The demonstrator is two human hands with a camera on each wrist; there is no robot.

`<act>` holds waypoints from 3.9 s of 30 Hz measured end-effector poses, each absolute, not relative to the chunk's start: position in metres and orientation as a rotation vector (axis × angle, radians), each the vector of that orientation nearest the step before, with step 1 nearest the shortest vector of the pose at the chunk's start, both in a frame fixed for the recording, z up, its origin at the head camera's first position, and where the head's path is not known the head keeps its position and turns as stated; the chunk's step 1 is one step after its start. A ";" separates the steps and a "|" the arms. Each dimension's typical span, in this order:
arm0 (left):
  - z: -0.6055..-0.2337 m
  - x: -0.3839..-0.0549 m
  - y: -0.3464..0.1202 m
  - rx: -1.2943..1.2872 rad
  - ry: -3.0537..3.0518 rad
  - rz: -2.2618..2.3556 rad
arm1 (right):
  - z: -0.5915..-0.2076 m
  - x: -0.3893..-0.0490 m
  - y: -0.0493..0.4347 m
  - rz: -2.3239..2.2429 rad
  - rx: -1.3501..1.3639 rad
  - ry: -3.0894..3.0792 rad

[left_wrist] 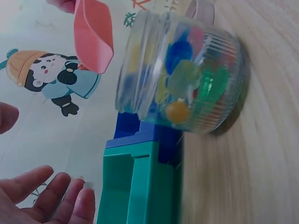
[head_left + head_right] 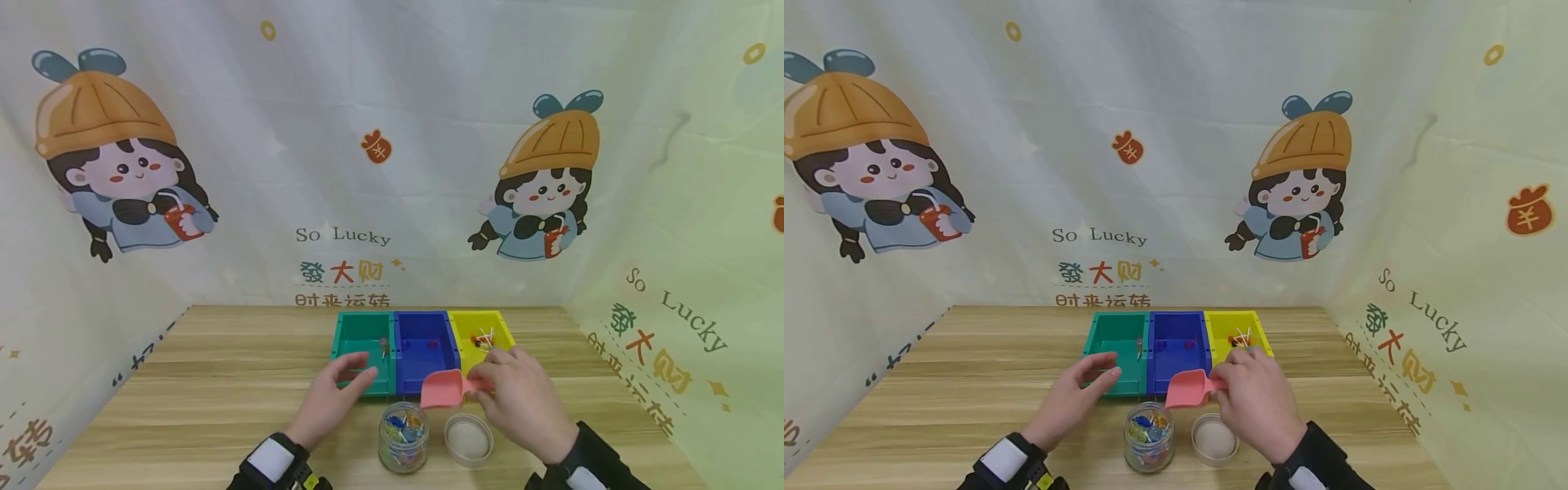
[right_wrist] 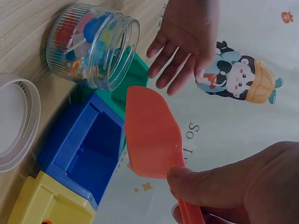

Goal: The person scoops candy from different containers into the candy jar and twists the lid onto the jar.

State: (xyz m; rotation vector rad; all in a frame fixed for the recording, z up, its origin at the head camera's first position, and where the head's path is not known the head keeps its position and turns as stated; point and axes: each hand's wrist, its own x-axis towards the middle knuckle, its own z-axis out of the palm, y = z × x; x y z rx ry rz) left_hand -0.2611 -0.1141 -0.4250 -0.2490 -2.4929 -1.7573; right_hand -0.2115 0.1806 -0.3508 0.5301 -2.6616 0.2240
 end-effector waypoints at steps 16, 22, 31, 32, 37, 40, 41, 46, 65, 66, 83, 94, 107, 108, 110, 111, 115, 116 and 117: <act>-0.424 -0.288 -0.144 -0.067 -2.455 -1.686 | -0.352 -0.222 0.191 0.352 0.438 -2.608; -0.429 -0.298 -0.153 0.012 -2.444 -1.660 | -0.349 -0.229 0.200 0.431 0.330 -2.636; -0.434 -0.308 -0.157 0.059 -2.487 -1.600 | -0.349 -0.242 0.216 0.509 0.186 -2.692; -0.435 -0.309 -0.158 0.061 -2.492 -1.594 | -0.349 -0.244 0.218 0.513 0.171 -2.702; -0.441 -0.317 -0.158 0.058 -2.527 -1.545 | -0.352 -0.252 0.226 0.511 0.117 -2.735; -0.444 -0.321 -0.157 0.050 -2.556 -1.541 | -0.355 -0.255 0.231 0.484 0.107 -2.739; -0.444 -0.323 -0.156 0.051 -2.565 -1.546 | -0.356 -0.257 0.233 0.466 0.107 -2.741; -0.447 -0.327 -0.154 0.059 -2.581 -1.537 | -0.362 -0.264 0.235 0.406 0.075 -2.804; -0.454 -0.329 -0.153 -0.010 -2.620 -1.351 | -0.383 -0.296 0.222 0.267 0.043 -2.915; -0.453 -0.329 -0.153 -0.007 -2.628 -1.353 | -0.383 -0.297 0.221 0.257 0.045 -2.918; -0.451 -0.328 -0.155 -0.036 -2.679 -1.328 | -0.409 -0.324 0.207 0.085 -0.038 -2.848; -0.453 -0.330 -0.158 -0.029 -2.678 -1.372 | -0.410 -0.343 0.194 0.078 -0.093 -2.880; -0.453 -0.331 -0.158 -0.040 -2.683 -1.348 | -0.406 -0.348 0.182 0.164 -0.204 -3.038; -0.453 -0.330 -0.158 -0.034 -2.683 -1.352 | -0.406 -0.349 0.182 0.165 -0.216 -3.048; -0.452 -0.330 -0.158 -0.025 -2.684 -1.354 | -0.405 -0.352 0.182 0.160 -0.235 -3.066; -0.451 -0.329 -0.157 -0.025 -2.684 -1.354 | -0.405 -0.353 0.182 0.158 -0.243 -3.075; -0.450 -0.327 -0.156 -0.030 -2.680 -1.367 | -0.407 -0.355 0.184 0.142 -0.215 -3.061; -0.449 -0.326 -0.156 -0.035 -2.679 -1.371 | -0.408 -0.355 0.185 0.141 -0.198 -3.051; -0.449 -0.326 -0.156 -0.039 -2.680 -1.371 | -0.408 -0.354 0.185 0.145 -0.185 -3.042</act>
